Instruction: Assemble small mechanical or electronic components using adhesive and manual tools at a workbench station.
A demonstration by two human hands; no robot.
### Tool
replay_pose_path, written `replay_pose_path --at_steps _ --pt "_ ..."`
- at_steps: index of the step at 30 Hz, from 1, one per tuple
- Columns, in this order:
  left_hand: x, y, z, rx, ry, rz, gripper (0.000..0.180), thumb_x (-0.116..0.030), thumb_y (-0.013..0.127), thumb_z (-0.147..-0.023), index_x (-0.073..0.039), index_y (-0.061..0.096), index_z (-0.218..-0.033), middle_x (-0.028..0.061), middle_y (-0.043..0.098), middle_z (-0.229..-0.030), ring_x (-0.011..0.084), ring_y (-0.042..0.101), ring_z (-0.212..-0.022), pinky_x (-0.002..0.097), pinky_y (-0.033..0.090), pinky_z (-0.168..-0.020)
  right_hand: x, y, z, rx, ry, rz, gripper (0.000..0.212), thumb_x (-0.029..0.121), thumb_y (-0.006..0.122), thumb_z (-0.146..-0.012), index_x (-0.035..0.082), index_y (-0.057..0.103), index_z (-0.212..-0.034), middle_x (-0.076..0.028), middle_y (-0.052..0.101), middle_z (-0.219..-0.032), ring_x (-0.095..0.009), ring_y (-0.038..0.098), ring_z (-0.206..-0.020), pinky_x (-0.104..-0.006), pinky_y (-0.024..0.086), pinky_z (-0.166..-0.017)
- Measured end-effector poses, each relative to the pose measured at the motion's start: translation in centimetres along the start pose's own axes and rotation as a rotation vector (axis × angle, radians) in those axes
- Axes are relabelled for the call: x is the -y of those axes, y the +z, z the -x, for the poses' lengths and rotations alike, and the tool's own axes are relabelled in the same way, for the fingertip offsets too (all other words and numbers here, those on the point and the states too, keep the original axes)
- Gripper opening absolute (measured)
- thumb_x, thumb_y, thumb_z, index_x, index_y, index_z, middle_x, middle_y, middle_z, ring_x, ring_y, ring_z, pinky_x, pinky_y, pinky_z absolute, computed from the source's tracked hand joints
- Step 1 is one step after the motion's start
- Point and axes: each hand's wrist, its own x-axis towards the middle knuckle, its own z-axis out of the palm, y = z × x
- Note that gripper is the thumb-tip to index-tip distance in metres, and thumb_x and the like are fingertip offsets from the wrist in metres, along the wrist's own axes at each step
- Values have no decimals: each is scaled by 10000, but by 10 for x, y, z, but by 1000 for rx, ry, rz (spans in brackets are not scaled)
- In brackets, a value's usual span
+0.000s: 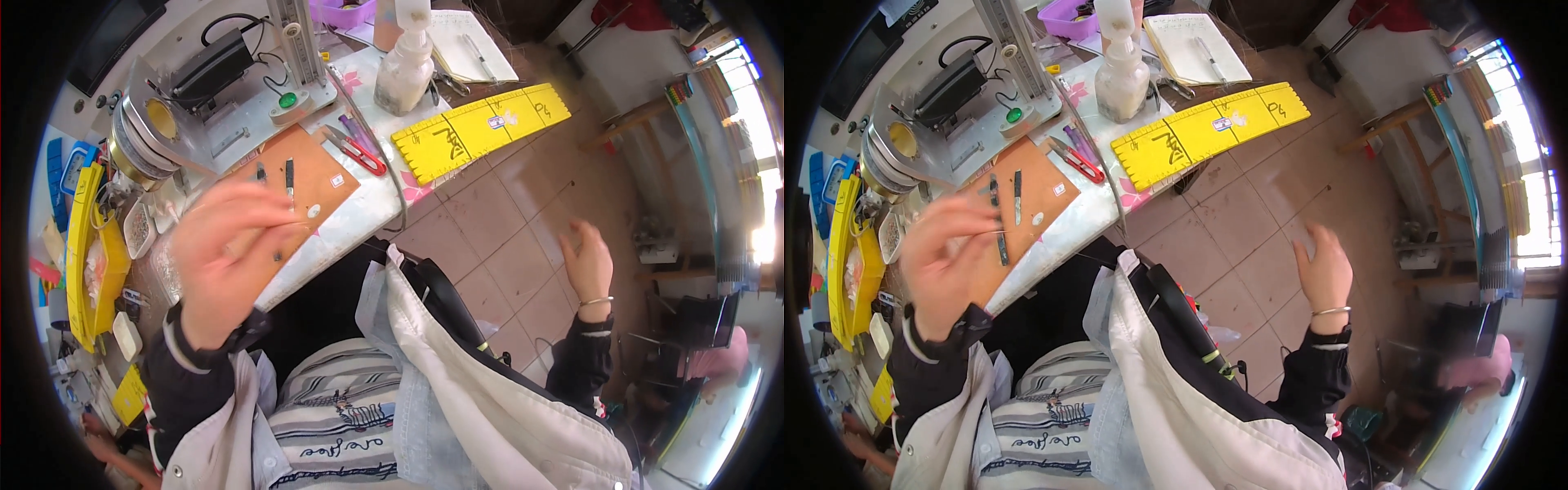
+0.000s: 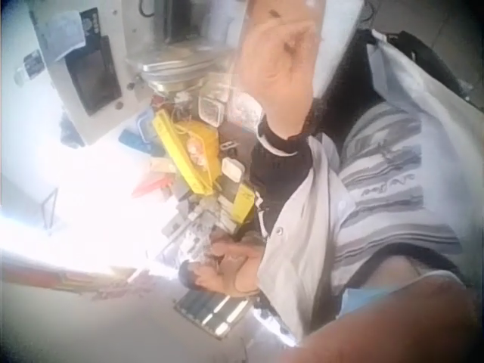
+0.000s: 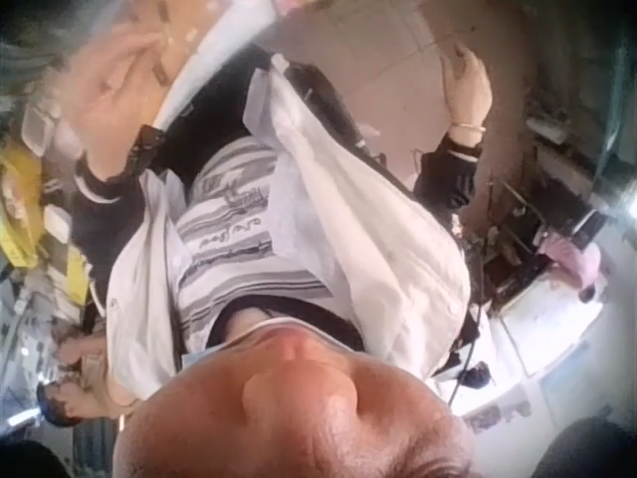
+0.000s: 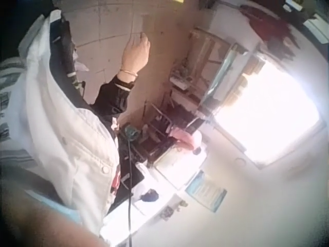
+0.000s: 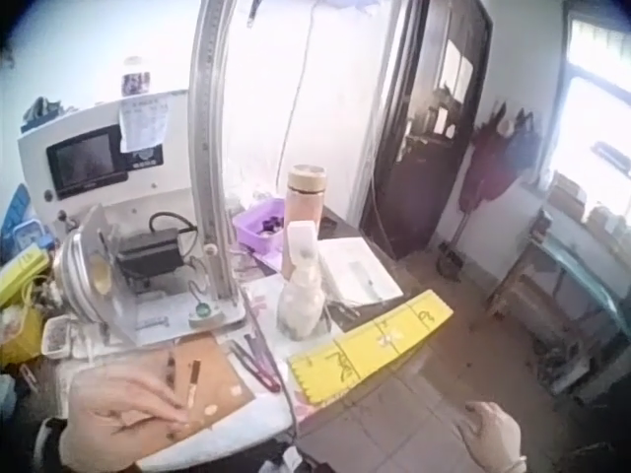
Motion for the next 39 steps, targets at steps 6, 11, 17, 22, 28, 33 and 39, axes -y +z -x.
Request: replay_pose_path --at_steps 6,11,17,22,28,33,39 --pt "-18 87 -34 183 76 230 137 9 796 -759 -51 752 -874 85 705 -910 233 680 -850 327 523 -762 164 -41 -13 -95 -275 -880 268 -24 807 -746 50 725 -990 -65 694 -981 -88 516 -531 -241 412 -489" --pt "-20 107 -33 184 88 242 137 12 793 -764 -48 751 -879 84 711 -912 236 683 -844 329 525 -750 176 -19 -13 -133 -309 -1008 180 -28 809 -750 49 721 -887 -31 671 -821 -102 518 -509 -251 395 -469" --pt "-10 118 -37 260 91 200 254 -80 767 -824 -41 726 -1071 96 713 -1056 279 656 -1022 388 489 -914 169 -4 -22 -166 -344 -974 133 -27 769 -800 30 666 -863 -42 638 -797 -98 513 -524 -239 383 -485" --pt "9 136 -39 279 91 -126 517 -223 729 -886 -45 592 -1352 121 626 -1324 308 528 -1316 499 309 -1146 129 40 -46 -208 59 -1022 88 10 694 -902 2 607 -911 -46 571 -767 -79 495 -567 -236 379 -528" --pt "28 144 -33 442 140 -368 546 -244 736 -872 -63 584 -1364 108 582 -1395 274 487 -1379 575 178 -1201 124 76 -81 -269 99 -888 96 70 660 -951 0 595 -952 -55 576 -782 -109 504 -586 -265 396 -554" --pt "28 141 -40 461 148 -359 500 -243 767 -831 -64 645 -1282 90 614 -1360 264 521 -1349 550 205 -1204 129 82 -90 -240 88 -779 130 118 672 -948 9 600 -945 -83 630 -846 -163 573 -600 -301 445 -570" --pt "27 144 -41 432 155 -396 518 -253 780 -810 -58 652 -1273 97 630 -1332 259 536 -1331 528 265 -1173 138 77 -93 -286 24 -520 120 135 676 -935 40 604 -920 -92 649 -865 -233 638 -632 -353 478 -569"
